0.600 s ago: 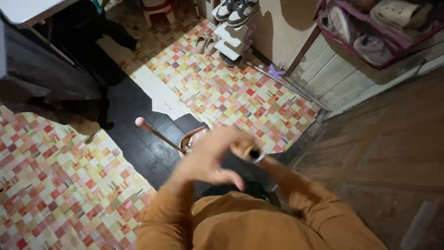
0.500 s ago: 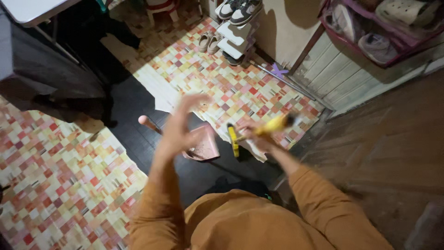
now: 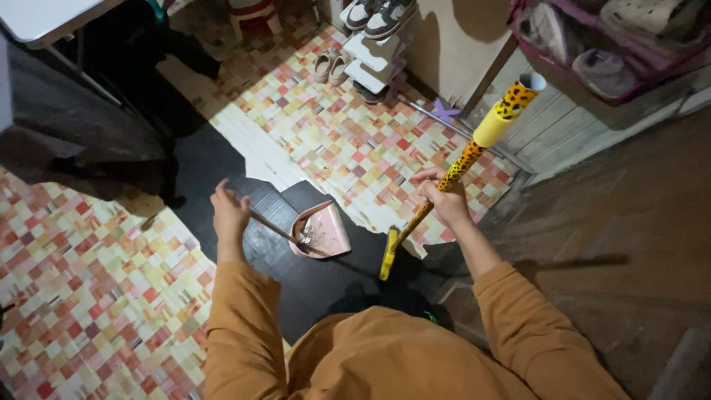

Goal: The person assembles a broom by hand, attaching a yellow patterned handle to a yellow and black broom head while standing near a shoe rack.

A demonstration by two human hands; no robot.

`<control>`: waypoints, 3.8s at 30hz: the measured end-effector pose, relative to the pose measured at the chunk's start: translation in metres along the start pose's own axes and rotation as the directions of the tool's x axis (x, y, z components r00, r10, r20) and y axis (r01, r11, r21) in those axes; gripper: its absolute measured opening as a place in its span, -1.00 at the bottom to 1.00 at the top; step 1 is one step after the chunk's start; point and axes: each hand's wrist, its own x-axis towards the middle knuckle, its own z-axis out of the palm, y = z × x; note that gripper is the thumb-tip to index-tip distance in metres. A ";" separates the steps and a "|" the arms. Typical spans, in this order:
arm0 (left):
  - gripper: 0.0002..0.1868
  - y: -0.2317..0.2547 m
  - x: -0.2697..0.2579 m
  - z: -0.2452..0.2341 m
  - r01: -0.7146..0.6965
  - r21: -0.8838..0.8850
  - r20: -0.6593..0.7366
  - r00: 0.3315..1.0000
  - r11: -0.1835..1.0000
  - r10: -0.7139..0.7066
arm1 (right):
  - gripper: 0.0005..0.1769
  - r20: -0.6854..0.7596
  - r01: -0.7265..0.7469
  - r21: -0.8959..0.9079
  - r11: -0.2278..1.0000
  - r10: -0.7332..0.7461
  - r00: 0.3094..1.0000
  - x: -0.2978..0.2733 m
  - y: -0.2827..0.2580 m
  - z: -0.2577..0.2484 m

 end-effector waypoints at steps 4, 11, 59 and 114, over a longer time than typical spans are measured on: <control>-0.50 -0.005 0.009 0.003 -0.026 0.084 0.033 0.999 0.996 0.023 | -0.83 0.004 0.029 -0.038 0.999 -0.029 1.000 -0.004 -0.017 0.002; -0.57 -0.022 0.027 -0.023 -0.165 0.135 0.058 0.986 0.977 0.158 | -0.83 -0.055 -0.039 -0.190 0.981 0.030 0.998 -0.006 -0.036 -0.001; -0.79 0.320 -0.181 -0.118 -0.407 -0.903 -0.316 0.406 -0.140 0.857 | -0.91 0.291 0.658 -0.346 0.669 -0.590 0.753 -0.057 0.020 0.106; -0.71 0.249 -0.213 0.031 -0.025 -0.941 0.173 0.823 0.337 0.542 | -0.86 0.428 -0.178 -0.143 0.974 0.223 0.876 -0.051 0.134 0.008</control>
